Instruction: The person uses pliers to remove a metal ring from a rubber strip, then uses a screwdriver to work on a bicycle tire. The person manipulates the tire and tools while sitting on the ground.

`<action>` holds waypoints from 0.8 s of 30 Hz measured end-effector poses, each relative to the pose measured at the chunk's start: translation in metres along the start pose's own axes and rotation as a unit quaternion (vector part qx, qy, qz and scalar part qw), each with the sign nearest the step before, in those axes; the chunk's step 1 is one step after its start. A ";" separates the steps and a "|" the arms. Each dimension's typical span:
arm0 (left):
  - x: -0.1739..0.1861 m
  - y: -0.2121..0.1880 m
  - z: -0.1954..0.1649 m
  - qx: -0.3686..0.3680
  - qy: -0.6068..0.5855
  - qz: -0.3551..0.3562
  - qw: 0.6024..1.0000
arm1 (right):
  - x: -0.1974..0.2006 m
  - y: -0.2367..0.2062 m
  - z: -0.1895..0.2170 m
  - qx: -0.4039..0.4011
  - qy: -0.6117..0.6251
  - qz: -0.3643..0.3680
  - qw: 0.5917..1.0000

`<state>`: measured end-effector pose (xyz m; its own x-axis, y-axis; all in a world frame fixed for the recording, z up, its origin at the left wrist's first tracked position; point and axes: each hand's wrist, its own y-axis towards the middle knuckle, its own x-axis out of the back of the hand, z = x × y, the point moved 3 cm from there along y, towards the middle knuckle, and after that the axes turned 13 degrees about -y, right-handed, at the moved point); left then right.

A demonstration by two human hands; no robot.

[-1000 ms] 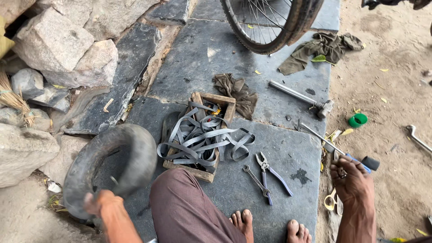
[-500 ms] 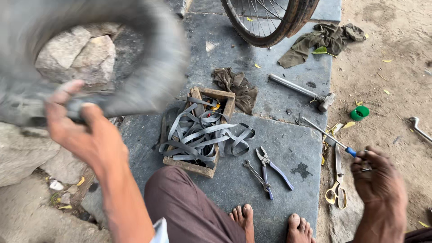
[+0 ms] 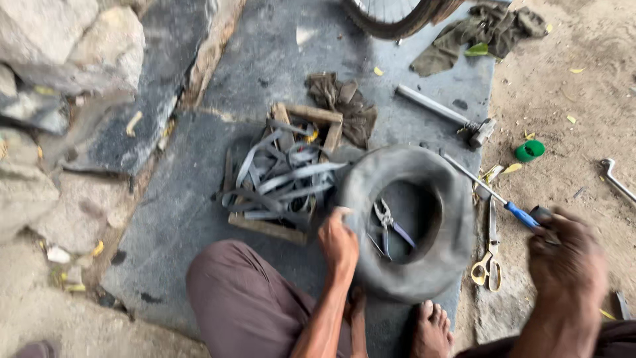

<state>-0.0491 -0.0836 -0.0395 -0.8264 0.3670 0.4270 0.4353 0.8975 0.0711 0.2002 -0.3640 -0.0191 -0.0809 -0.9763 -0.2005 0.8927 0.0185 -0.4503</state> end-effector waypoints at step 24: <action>-0.086 -0.008 0.084 -0.072 0.248 0.183 0.949 | -0.080 -0.030 -0.130 -0.054 -0.358 0.240 0.901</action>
<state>-0.0116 -0.1017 -0.1520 -0.3569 0.4549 0.8159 0.7343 0.6765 -0.0560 0.1220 -0.2586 -0.1023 0.6438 -0.7384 0.2009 0.6972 0.4577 -0.5517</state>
